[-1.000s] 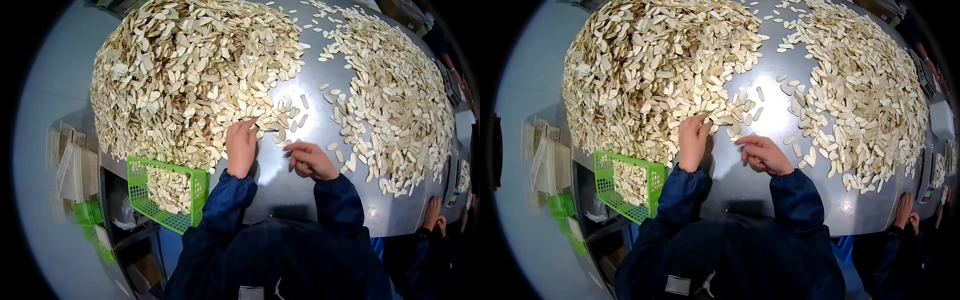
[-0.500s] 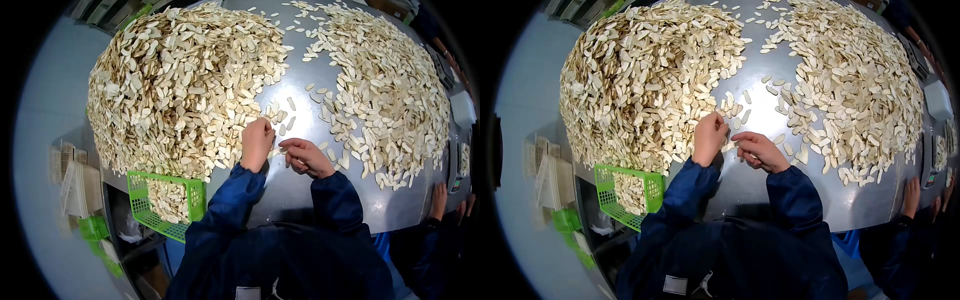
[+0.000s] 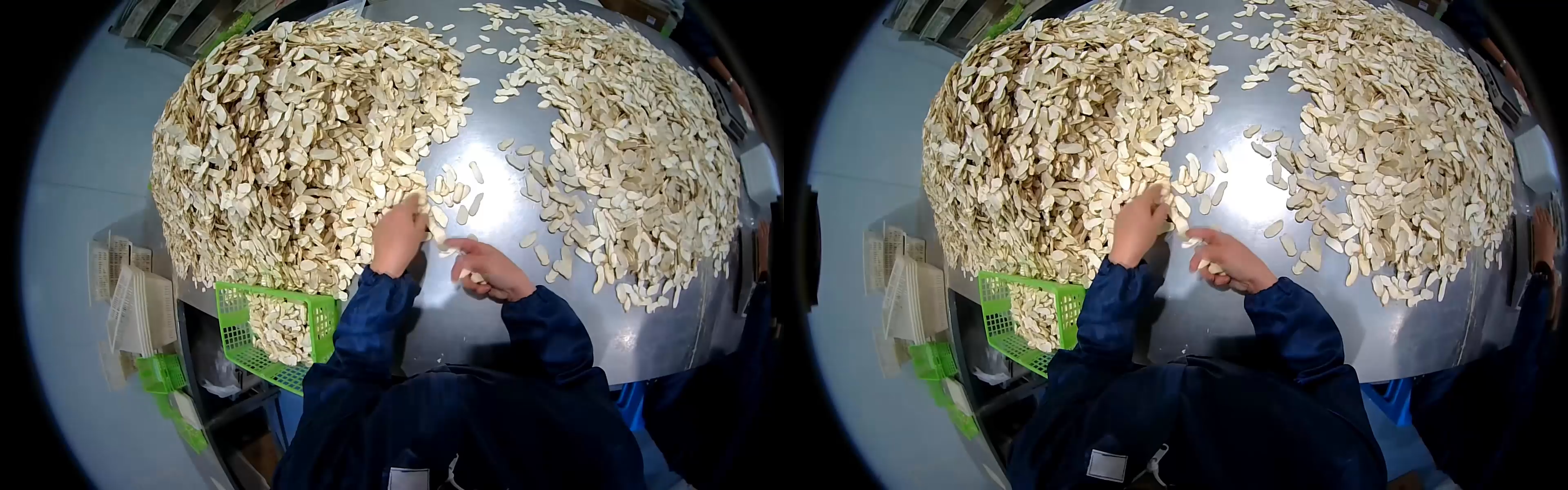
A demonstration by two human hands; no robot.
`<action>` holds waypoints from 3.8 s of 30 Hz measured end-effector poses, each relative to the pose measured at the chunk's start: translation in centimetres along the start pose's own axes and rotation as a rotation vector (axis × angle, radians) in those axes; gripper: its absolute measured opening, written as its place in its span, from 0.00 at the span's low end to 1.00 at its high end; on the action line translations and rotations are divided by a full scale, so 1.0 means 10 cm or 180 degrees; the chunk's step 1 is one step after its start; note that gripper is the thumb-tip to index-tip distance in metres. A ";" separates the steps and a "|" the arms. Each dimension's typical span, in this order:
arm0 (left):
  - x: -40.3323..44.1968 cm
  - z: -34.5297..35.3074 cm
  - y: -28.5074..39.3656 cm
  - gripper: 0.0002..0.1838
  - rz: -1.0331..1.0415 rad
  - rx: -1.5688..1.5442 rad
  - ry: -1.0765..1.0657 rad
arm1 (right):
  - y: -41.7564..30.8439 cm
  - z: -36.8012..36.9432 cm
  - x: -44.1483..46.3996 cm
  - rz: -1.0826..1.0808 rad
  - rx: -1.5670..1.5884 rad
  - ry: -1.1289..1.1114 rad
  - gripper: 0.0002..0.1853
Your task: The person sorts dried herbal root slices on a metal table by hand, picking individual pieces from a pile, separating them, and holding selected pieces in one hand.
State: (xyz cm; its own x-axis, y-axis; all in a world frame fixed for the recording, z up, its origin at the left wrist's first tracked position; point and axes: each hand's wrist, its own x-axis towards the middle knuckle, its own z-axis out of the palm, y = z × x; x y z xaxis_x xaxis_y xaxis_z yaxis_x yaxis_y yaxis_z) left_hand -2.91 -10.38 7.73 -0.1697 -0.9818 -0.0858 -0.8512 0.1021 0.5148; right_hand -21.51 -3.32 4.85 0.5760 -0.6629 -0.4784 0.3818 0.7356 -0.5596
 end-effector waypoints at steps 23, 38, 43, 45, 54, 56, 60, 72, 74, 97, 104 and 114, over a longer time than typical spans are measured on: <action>0.47 0.14 0.09 0.14 0.0088 -0.0968 -0.0030 | -0.20 -0.38 -0.01 -0.1837 0.0638 0.0697 0.13; 0.28 0.20 0.38 0.06 0.0666 -0.0733 -0.0243 | -0.18 -0.37 0.01 -0.1451 0.0579 0.0755 0.15; 0.09 -0.01 0.43 0.13 0.0546 -0.1600 -0.0147 | -0.12 -0.36 0.04 -0.1070 0.0718 0.0208 0.23; 0.26 -0.01 0.12 0.15 0.0385 -0.1602 0.0460 | -0.19 -0.22 -0.01 -0.0947 0.0272 0.0455 0.18; 0.28 -0.22 -0.19 0.13 0.0045 -0.1087 0.0389 | -0.28 -0.22 -0.05 -0.2266 0.0390 0.1616 0.33; 0.32 -0.07 -0.22 0.13 0.0383 -0.1090 0.0248 | -0.21 -0.28 0.01 -0.2179 0.0525 0.1216 0.29; 0.46 0.12 -0.03 0.12 0.0692 -0.0444 0.0142 | -0.17 -0.26 0.04 -0.1941 0.0455 0.0964 0.21; 0.72 -0.20 0.48 0.20 0.0251 -0.3276 -0.1371 | -0.18 -0.06 -0.09 -0.0660 -0.0344 0.0021 0.22; 0.83 -0.21 0.31 0.20 0.0097 -0.3145 -0.0869 | -0.10 -0.04 -0.06 -0.0477 -0.0342 -0.0398 0.28; -0.20 0.09 -0.05 0.15 0.0744 0.0042 -0.0147 | 0.30 0.14 0.02 0.1150 -0.1793 -0.1633 0.23; 0.00 0.17 0.00 0.14 0.0106 -0.1857 -0.0087 | 0.39 0.27 0.06 0.1116 -0.2028 -0.1786 0.21; -0.11 0.15 0.02 0.15 0.0168 -0.1182 -0.0485 | 0.39 0.26 0.09 0.0935 -0.1886 -0.1793 0.21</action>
State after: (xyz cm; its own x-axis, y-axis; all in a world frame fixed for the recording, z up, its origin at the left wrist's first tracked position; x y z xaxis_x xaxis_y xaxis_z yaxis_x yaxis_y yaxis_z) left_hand -3.66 -9.08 6.66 -0.3038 -0.9389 -0.1620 -0.6067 0.0596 0.7927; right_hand -17.62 -0.69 3.97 0.9241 -0.1746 -0.3400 -0.1874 0.5684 -0.8011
